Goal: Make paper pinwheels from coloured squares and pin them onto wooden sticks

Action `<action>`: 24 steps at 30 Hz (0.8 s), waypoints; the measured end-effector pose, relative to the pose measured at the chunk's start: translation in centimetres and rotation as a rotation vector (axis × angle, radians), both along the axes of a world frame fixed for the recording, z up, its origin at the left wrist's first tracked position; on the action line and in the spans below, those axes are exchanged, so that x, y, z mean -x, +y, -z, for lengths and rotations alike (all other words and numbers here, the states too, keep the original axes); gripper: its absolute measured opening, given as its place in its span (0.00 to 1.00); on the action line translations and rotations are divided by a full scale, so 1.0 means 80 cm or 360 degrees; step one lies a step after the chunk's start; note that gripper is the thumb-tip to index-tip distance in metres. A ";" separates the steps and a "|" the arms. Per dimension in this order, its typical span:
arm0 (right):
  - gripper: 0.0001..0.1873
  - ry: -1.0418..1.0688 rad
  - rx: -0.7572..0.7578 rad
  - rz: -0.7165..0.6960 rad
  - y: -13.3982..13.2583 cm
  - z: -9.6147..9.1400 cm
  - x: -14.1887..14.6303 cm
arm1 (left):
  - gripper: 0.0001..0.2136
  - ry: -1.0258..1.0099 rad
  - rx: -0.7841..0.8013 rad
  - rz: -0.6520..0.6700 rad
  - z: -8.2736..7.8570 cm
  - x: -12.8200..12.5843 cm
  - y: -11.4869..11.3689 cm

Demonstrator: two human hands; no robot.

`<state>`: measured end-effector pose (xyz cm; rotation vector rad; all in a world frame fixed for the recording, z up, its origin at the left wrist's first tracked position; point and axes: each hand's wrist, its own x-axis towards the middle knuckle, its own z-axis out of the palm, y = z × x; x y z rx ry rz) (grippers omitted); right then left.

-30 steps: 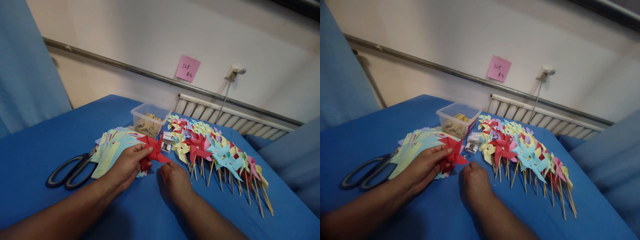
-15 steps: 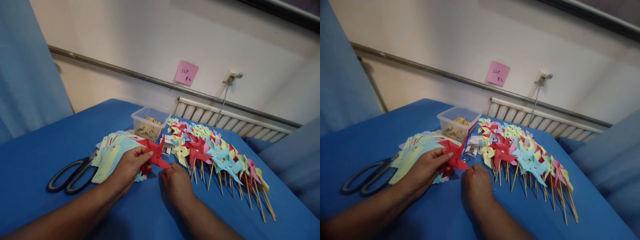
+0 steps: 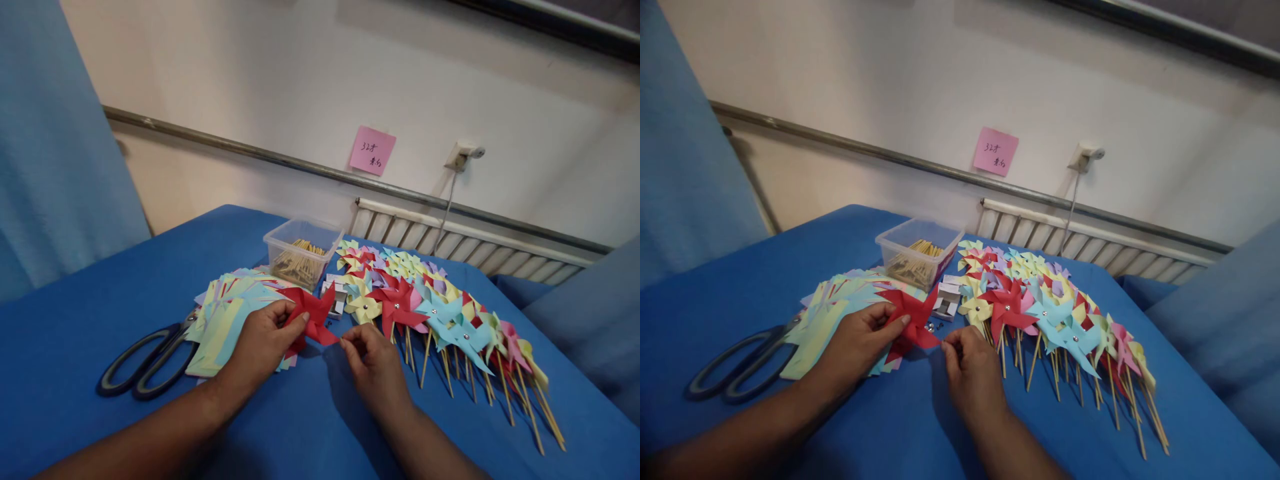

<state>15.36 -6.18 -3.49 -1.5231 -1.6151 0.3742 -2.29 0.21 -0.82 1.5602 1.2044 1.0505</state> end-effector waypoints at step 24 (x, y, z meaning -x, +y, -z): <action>0.05 0.0637 -0.0013 -0.0030 -0.008 -0.005 0.018 | 0.09 -0.0059 0.0286 0.0207 -0.013 -0.020 -0.029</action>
